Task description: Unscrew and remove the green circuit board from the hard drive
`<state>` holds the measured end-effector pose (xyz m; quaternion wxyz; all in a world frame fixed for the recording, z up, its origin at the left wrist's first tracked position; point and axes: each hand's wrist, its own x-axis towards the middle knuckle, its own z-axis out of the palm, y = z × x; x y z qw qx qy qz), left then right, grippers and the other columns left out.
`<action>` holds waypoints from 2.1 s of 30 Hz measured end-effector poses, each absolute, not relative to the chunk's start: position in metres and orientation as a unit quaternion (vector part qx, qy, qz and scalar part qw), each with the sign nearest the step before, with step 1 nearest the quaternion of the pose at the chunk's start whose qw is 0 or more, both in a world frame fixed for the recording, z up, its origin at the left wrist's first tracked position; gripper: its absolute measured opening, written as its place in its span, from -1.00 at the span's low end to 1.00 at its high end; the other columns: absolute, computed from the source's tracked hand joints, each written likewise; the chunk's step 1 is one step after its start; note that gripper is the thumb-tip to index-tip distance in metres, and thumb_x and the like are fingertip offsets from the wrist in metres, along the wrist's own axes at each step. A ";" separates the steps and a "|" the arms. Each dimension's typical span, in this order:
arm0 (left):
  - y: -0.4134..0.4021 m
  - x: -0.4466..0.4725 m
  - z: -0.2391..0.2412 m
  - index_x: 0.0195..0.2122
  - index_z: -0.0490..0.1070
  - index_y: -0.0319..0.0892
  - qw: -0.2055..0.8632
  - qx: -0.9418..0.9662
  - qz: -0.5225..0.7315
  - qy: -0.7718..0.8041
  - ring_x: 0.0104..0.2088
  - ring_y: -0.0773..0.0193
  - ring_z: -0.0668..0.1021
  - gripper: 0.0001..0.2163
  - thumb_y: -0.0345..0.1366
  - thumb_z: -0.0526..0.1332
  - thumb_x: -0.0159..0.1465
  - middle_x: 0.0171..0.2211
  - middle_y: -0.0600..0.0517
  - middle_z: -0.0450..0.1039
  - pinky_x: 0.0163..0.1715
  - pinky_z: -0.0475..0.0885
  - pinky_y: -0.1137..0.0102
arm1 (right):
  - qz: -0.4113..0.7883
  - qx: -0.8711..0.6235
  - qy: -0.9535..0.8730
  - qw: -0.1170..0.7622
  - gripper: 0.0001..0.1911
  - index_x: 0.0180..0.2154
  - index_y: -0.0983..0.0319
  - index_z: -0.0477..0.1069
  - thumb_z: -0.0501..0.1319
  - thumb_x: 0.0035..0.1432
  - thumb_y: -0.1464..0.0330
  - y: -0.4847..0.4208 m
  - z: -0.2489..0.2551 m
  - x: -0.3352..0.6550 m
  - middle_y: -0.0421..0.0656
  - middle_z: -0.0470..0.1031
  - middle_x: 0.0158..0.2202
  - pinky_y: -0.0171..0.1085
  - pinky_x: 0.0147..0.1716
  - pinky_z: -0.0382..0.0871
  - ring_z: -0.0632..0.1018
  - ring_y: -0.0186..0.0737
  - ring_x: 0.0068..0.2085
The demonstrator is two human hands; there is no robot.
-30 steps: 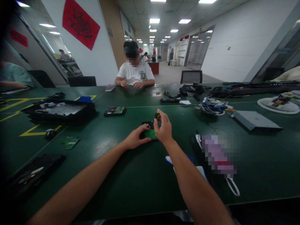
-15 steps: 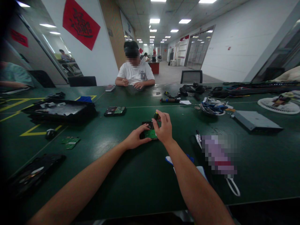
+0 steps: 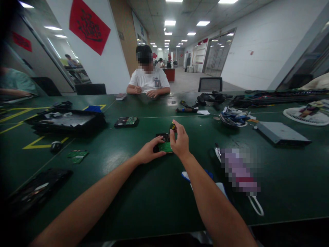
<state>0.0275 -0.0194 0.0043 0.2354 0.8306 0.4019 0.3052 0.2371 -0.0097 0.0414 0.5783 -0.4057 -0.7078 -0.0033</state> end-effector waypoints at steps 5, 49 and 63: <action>-0.019 0.027 0.004 0.18 0.37 -0.06 0.232 0.833 0.305 0.398 0.39 -0.04 0.24 -0.43 -0.02 0.39 0.19 0.33 -0.15 0.27 0.34 0.22 0.01 | -0.004 -0.401 -0.707 0.583 -0.55 0.23 0.12 0.29 0.18 0.34 0.26 -0.011 0.044 0.237 0.00 0.45 0.03 0.00 -0.08 0.58 0.56 -0.06 -0.07; -0.020 0.027 0.006 0.17 0.37 -0.05 0.236 0.832 0.306 0.399 0.38 -0.05 0.25 -0.43 -0.04 0.41 0.17 0.31 -0.13 0.30 0.34 0.22 0.00 | 0.005 -0.399 -0.711 0.579 -0.50 0.27 0.13 0.23 0.17 0.35 0.28 -0.009 0.042 0.237 0.03 0.45 0.09 0.01 -0.07 0.59 0.57 -0.07 -0.08; -0.019 0.026 0.004 0.20 0.36 -0.06 0.227 0.837 0.303 0.396 0.39 -0.05 0.24 -0.42 -0.04 0.40 0.19 0.33 -0.14 0.28 0.34 0.22 0.00 | -0.013 -0.400 -0.708 0.582 -0.49 0.26 0.12 0.26 0.22 0.31 0.28 -0.008 0.040 0.238 0.01 0.44 0.07 0.02 -0.09 0.59 0.55 -0.03 -0.06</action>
